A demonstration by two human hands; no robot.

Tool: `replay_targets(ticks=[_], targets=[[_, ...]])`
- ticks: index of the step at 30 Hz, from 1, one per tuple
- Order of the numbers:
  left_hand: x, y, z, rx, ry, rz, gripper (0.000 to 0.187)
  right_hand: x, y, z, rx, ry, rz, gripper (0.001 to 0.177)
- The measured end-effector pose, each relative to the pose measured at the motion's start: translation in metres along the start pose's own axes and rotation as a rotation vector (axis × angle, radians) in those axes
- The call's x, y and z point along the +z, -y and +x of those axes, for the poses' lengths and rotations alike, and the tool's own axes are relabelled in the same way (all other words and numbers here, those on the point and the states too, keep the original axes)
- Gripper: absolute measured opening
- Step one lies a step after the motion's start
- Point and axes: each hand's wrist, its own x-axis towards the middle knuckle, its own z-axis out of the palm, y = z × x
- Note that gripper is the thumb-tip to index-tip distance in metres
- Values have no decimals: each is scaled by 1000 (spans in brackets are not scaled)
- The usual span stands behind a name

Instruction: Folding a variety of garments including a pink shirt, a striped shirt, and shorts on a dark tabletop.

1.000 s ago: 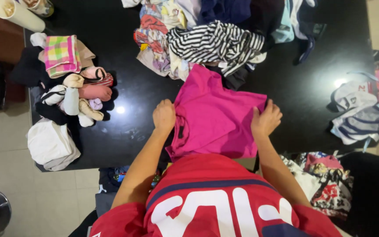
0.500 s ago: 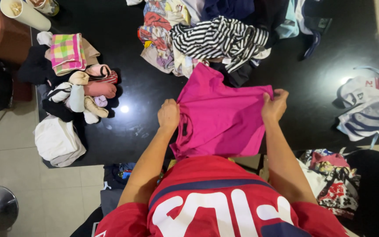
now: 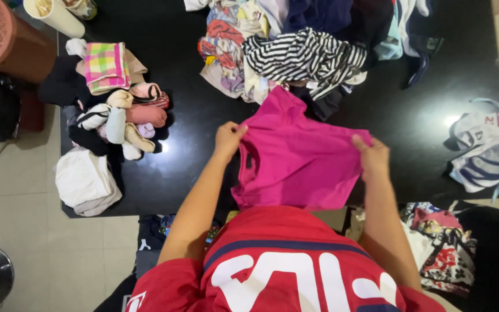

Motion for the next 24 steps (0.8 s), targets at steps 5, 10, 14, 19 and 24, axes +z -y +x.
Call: replay_targets(ticks=[5, 10, 14, 19, 24], targets=[[-44, -15, 24, -17, -6, -632, 21, 2, 66, -21, -132, -19, 16, 13], [-99, -88, 9, 155, -198, -627, 13, 22, 110, -34, -373, -13, 26, 8], [-115, -115, 19, 236, -222, -710, 19, 46, 158, -58, -353, -76, -52, 10], [-142, -153, 42, 476, -227, -696, 9, 39, 185, -20, -521, -70, 66, 11], [-220, -237, -27, 713, -190, -931, 12, 33, 237, -44, -885, 216, 452, 9]])
